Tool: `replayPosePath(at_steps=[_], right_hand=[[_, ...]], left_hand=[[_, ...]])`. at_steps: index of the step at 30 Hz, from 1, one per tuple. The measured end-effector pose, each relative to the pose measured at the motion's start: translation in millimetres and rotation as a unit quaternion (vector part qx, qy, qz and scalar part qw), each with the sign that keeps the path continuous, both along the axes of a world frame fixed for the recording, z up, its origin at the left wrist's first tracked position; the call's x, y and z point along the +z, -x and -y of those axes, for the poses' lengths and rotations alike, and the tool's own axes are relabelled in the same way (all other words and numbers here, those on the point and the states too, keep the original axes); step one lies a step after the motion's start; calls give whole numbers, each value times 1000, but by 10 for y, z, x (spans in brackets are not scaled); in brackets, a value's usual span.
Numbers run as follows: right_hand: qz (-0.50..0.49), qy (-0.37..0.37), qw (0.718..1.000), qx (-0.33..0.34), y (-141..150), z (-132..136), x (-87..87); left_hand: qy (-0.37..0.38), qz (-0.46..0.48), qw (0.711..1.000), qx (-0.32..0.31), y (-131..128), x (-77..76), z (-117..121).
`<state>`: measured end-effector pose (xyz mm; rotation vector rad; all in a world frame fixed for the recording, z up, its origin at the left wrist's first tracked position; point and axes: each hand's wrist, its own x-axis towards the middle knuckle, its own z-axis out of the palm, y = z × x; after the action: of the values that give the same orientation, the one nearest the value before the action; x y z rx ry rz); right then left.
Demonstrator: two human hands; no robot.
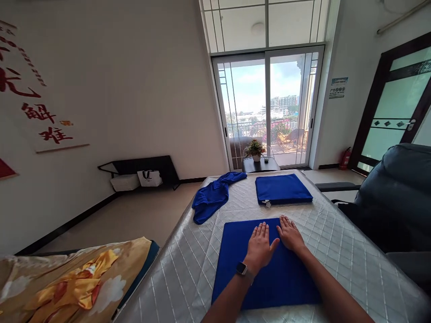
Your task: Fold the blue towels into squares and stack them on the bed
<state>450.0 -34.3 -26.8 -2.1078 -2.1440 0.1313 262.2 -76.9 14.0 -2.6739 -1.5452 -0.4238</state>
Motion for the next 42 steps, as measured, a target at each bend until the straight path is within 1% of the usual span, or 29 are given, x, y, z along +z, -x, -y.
replayPosePath(at_steps=[1,3,4,6,8,10,14,16,17,19,23,27,29,30,32,33,35,37,38,40,41,42], right_hand=[[6,0,1000,6,-11,8,2],[17,-1,1000,17,-29,22,2],[20,-3,1000,20,-33,26,2],[15,-2,1000,14,-28,25,5],[4,0,1000,5,-11,17,14],[-7,1,1000,-3,6,9,24],[-7,-2,1000,-6,13,3,26],[-4,-3,1000,-8,7,4,19],[-4,-3,1000,-9,4,4,15],[-6,-3,1000,-10,1,4,9],[-8,-2,1000,-12,6,0,-1],[-2,1,1000,-16,14,-9,-9],[-3,4,1000,-17,19,-13,-9],[-4,5,1000,-18,21,-14,-8],[-4,4,1000,-16,24,-16,-4],[-2,4,1000,-15,23,-15,-2],[3,1,1000,-11,13,-10,-2],[9,1,1000,-1,-4,-1,-6],[11,1,1000,4,-13,4,-9],[14,1,1000,12,-26,11,-12],[15,0,1000,12,-27,12,-12],[16,-1,1000,10,-24,12,-10]], left_hand=[[4,12,1000,-26,-174,-19,-49],[18,31,998,-50,-414,-80,-152],[25,39,998,-48,-468,-116,-202],[33,45,998,-23,-436,-179,-295],[32,38,999,15,-232,-214,-374],[24,19,998,61,103,-220,-438],[19,-27,987,157,875,-194,-527],[28,-39,980,192,1147,-192,-544],[33,-40,978,202,1233,-196,-546],[41,-34,976,209,1311,-209,-538],[44,-26,977,205,1299,-209,-518],[51,-43,977,203,1303,-125,-552],[41,-43,977,206,1229,-66,-580],[34,-42,977,206,1144,-41,-588],[17,-33,982,184,857,-14,-578],[10,-23,987,157,663,-16,-556],[3,11,997,77,223,-57,-479],[15,40,999,7,-191,-133,-377],[24,48,998,-15,-352,-175,-328],[36,52,997,-33,-535,-247,-252],[40,49,997,-32,-545,-271,-231],[42,43,998,-24,-501,-286,-222]])
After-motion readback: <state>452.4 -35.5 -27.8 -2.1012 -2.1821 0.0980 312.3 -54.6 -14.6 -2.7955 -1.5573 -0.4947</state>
